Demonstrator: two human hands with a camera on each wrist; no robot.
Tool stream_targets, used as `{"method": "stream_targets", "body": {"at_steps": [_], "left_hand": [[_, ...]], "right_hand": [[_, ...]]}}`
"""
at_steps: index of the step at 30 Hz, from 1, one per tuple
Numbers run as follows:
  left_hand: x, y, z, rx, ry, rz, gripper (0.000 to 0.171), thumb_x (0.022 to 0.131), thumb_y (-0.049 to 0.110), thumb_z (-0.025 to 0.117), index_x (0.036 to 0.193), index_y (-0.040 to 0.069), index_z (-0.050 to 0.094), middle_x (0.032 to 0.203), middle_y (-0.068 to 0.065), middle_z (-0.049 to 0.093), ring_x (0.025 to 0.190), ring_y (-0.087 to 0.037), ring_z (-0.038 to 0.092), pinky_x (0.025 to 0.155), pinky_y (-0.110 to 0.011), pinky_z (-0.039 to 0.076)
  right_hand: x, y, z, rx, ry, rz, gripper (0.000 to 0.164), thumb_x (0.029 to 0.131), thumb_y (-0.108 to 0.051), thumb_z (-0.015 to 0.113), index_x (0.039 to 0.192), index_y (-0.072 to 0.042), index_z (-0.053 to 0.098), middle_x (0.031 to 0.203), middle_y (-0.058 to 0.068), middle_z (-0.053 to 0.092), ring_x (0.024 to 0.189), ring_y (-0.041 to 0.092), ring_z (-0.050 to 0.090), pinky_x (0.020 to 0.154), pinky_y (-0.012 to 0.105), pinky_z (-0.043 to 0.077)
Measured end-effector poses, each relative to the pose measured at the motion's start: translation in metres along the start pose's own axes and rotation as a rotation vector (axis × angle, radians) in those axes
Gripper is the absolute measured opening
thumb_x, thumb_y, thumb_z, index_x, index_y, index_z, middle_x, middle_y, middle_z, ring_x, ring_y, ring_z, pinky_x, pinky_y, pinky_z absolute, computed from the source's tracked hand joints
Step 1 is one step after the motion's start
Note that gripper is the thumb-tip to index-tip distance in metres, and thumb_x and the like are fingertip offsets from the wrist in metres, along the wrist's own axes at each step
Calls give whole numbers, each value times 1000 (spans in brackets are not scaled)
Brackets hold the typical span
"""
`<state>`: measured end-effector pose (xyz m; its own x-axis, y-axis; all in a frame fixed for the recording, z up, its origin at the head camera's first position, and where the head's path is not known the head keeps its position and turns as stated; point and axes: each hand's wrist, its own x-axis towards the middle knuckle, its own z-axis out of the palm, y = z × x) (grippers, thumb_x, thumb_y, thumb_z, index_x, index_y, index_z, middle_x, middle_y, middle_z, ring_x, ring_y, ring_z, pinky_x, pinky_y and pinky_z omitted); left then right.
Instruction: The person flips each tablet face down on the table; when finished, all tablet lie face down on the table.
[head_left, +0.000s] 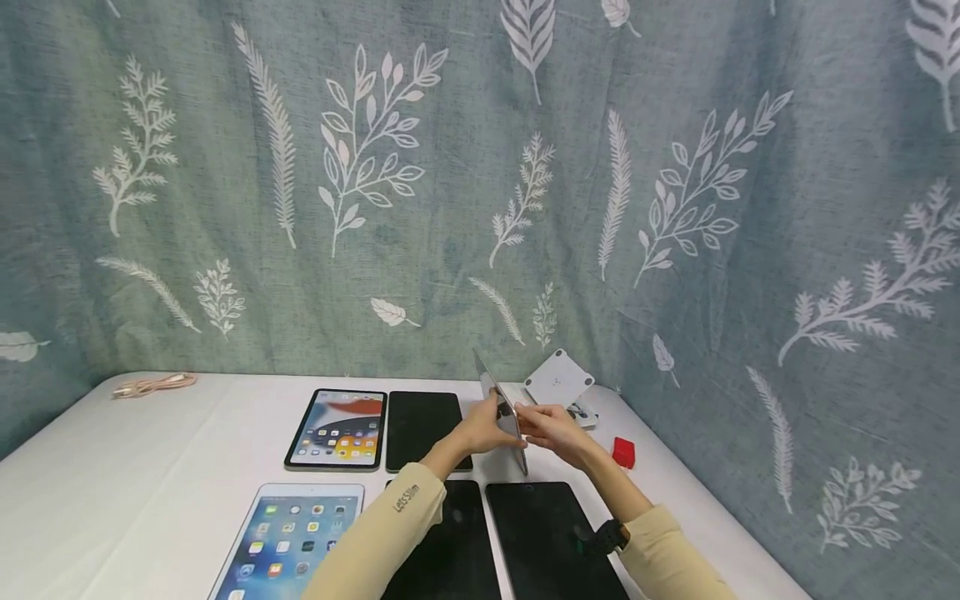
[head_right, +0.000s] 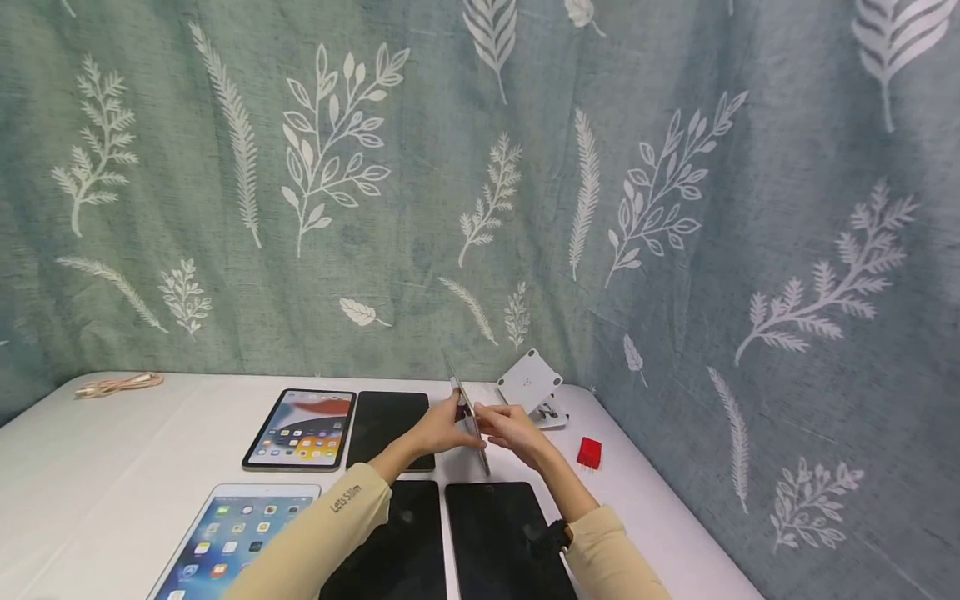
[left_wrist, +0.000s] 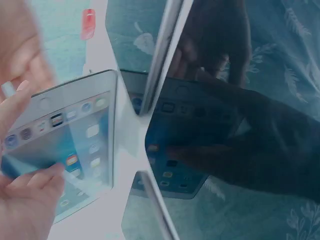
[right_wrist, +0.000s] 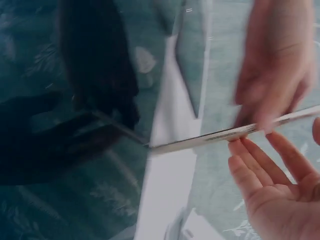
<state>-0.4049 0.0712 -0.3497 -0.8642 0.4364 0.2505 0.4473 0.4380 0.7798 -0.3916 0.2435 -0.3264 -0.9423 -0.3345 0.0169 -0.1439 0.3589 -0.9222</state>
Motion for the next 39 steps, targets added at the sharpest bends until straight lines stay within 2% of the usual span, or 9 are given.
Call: {"method": "stream_targets", "body": {"at_steps": [5,9,14,20,24,28,31,34,39], "left_hand": [[-2,4,-10,93,99,-28,116,74,33,83,151,-5,6,150,-26,34,138,-42,34,107,-52,37],[-6,6,-16,191,99,-18,111,74,37,82,151,-5,14,151,-24,34,139,-41,32,108,-51,36],[-9,8,-24,319,76,-15,108,73,40,82,147,-10,22,148,-26,38,136,-41,38,106,-49,40],[-7,6,-26,415,75,-18,104,71,44,82,140,-15,32,134,-29,51,123,-39,53,100,-45,46],[-10,-4,-22,415,66,-30,81,71,40,83,126,-10,50,111,-22,62,101,-33,61,85,-44,52],[-12,-14,-14,368,46,-81,63,71,33,84,114,-5,57,101,-17,62,90,-28,60,77,-41,52],[-12,-16,-8,345,51,-101,61,71,31,85,111,-5,58,102,-18,62,93,-30,59,79,-42,51],[-9,-14,-3,332,59,-114,60,70,29,85,110,-6,58,103,-19,61,96,-32,59,82,-44,51],[-7,-11,6,328,47,-137,59,67,27,87,107,-6,60,102,-19,64,91,-30,62,80,-41,52]], "right_hand": [[-2,17,-1,-134,-41,46,48,100,-28,49,128,11,53,126,27,59,119,38,57,103,53,41],[-3,28,-5,-158,-127,53,54,101,-30,48,137,10,45,142,30,44,134,46,39,109,62,27],[0,35,-7,-172,-208,35,58,102,-32,44,142,9,37,150,30,32,142,46,21,112,65,14],[-1,30,0,-368,-157,-18,53,100,-36,48,134,5,51,140,25,49,135,42,38,109,59,29],[-3,29,3,-489,-126,-40,47,97,-33,54,126,4,58,131,23,57,126,42,48,101,58,39],[-2,33,1,-566,-138,-85,39,94,-29,60,115,3,63,115,20,64,108,32,59,87,43,50],[-1,35,-3,-638,-140,-131,32,91,-26,63,107,2,64,96,15,65,86,21,57,71,31,45],[-2,36,-8,-685,-138,-163,28,89,-24,65,104,0,64,86,9,60,75,15,48,64,27,38],[-5,39,-15,-724,-142,-151,29,88,-22,67,104,1,63,83,6,56,74,14,45,62,28,36]]}}
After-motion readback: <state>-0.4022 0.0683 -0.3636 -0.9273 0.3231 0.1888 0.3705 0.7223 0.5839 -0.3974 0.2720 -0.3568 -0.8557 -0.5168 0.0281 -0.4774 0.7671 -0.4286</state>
